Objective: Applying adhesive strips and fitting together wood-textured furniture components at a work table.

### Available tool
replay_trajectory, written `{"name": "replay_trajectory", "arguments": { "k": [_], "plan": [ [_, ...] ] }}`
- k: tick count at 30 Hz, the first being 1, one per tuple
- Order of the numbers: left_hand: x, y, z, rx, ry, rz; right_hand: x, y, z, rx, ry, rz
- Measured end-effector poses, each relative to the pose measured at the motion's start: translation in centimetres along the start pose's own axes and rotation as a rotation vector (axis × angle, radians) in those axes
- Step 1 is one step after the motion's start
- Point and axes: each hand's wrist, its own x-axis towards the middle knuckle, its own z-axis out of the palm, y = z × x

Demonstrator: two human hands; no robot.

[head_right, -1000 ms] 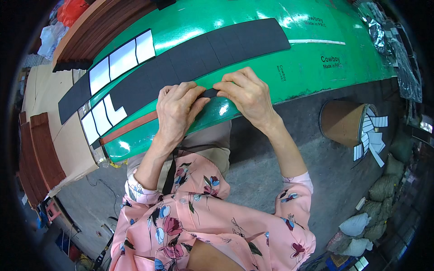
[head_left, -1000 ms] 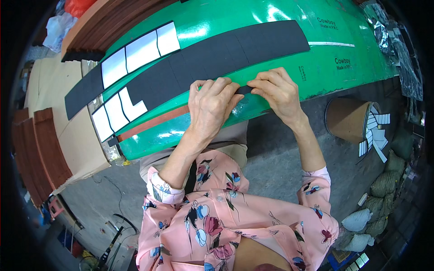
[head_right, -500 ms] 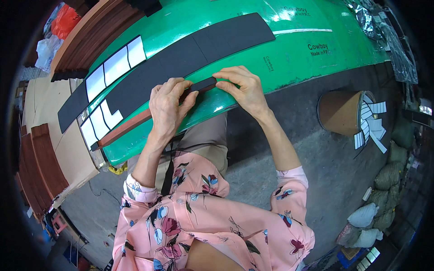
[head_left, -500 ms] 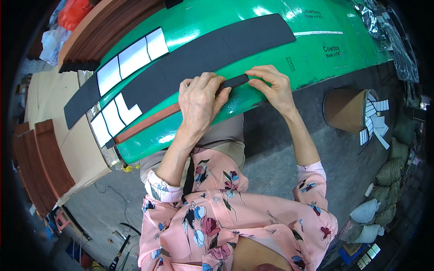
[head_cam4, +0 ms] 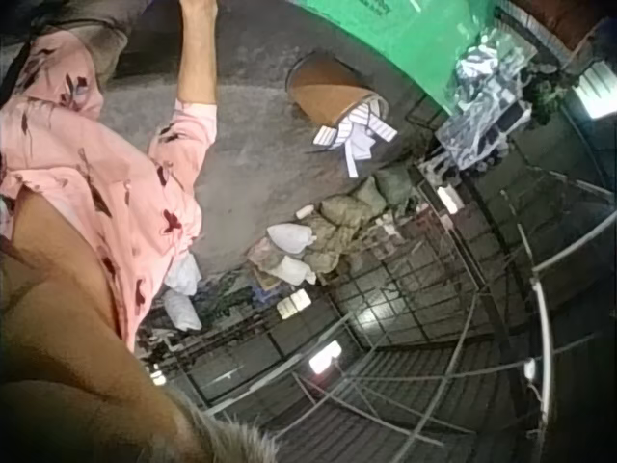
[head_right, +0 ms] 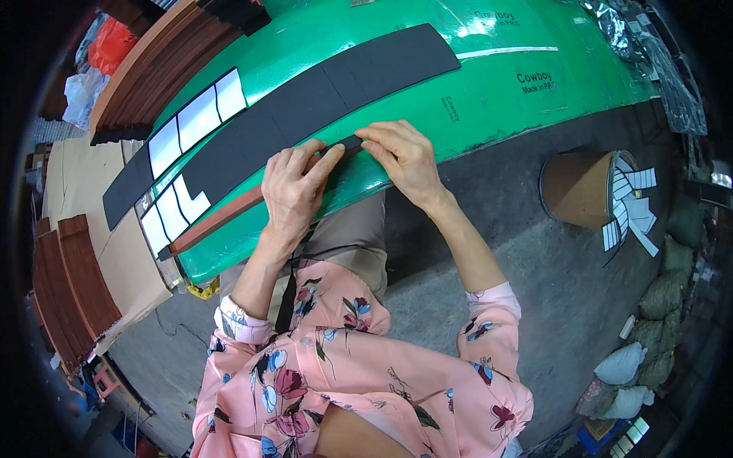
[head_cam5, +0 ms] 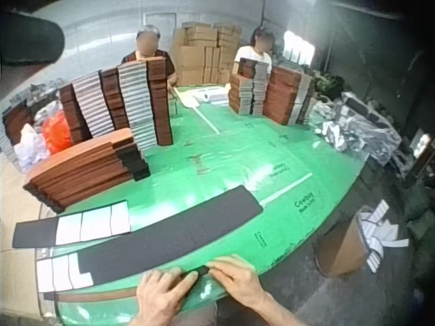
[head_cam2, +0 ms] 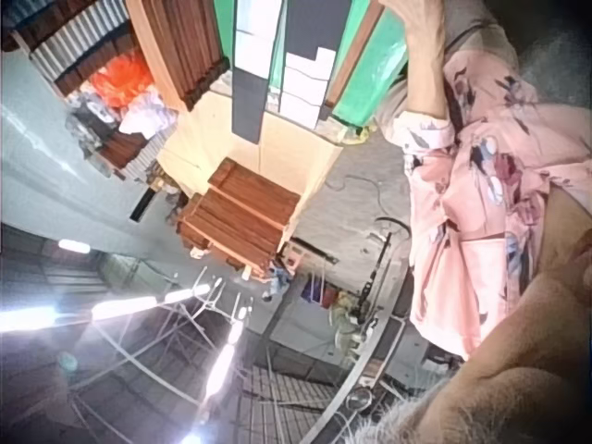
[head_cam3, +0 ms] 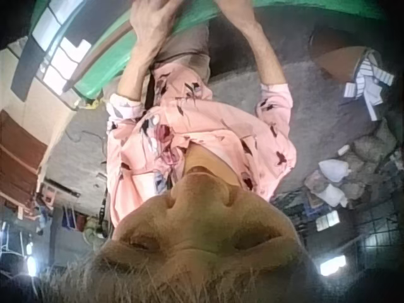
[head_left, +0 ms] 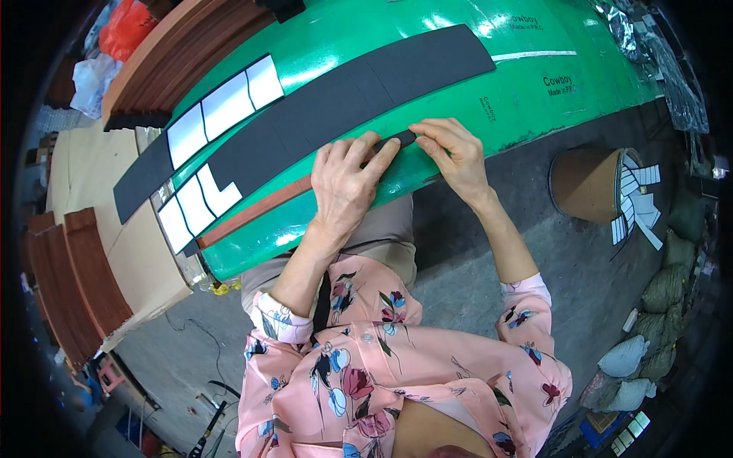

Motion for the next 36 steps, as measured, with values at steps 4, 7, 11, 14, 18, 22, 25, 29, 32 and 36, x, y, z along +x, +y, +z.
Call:
{"name": "replay_trajectory", "arguments": {
  "k": [4, 7, 11, 14, 18, 22, 25, 29, 32, 36],
  "plan": [
    [-0.2, 0.1, 0.0, 0.002, -0.024, 0.019, -0.5, -0.7, -0.1, -0.239, 0.061, -0.159],
    [0.1, 0.0, -0.2, -0.008, -0.060, 0.042, -1.1, -0.2, 0.3, -0.448, 0.035, -0.305],
    [0.2, -0.3, -0.7, -0.059, -0.127, 0.029, -1.1, 0.0, -0.3, -0.298, -0.035, -0.173],
    [0.4, -0.4, -1.5, -0.199, -0.172, -0.054, -1.3, -0.2, -0.8, 0.260, -0.104, 0.185],
    [0.5, -0.9, -1.7, -0.441, -0.160, -0.356, -0.7, -2.2, -0.7, 0.238, -0.042, 0.293],
    [0.3, -1.3, -1.4, -0.437, -0.160, -0.337, 0.2, -2.6, -0.1, -0.090, -0.053, 0.022],
    [0.8, -0.9, -1.6, -0.422, -0.181, -0.385, 0.4, -2.1, 0.3, -0.059, -0.090, 0.062],
    [0.9, -1.0, -1.7, -0.443, -0.225, -0.460, 0.4, -2.0, 0.6, 0.253, -0.109, 0.281],
    [1.0, -2.2, -1.6, -0.566, -0.285, -0.554, 0.3, -2.5, 0.6, 0.514, -0.149, 0.628],
    [2.9, -3.2, -2.0, -0.549, -0.435, -0.543, 0.4, -2.2, 0.4, 0.580, -0.133, 0.607]
  ]
}}
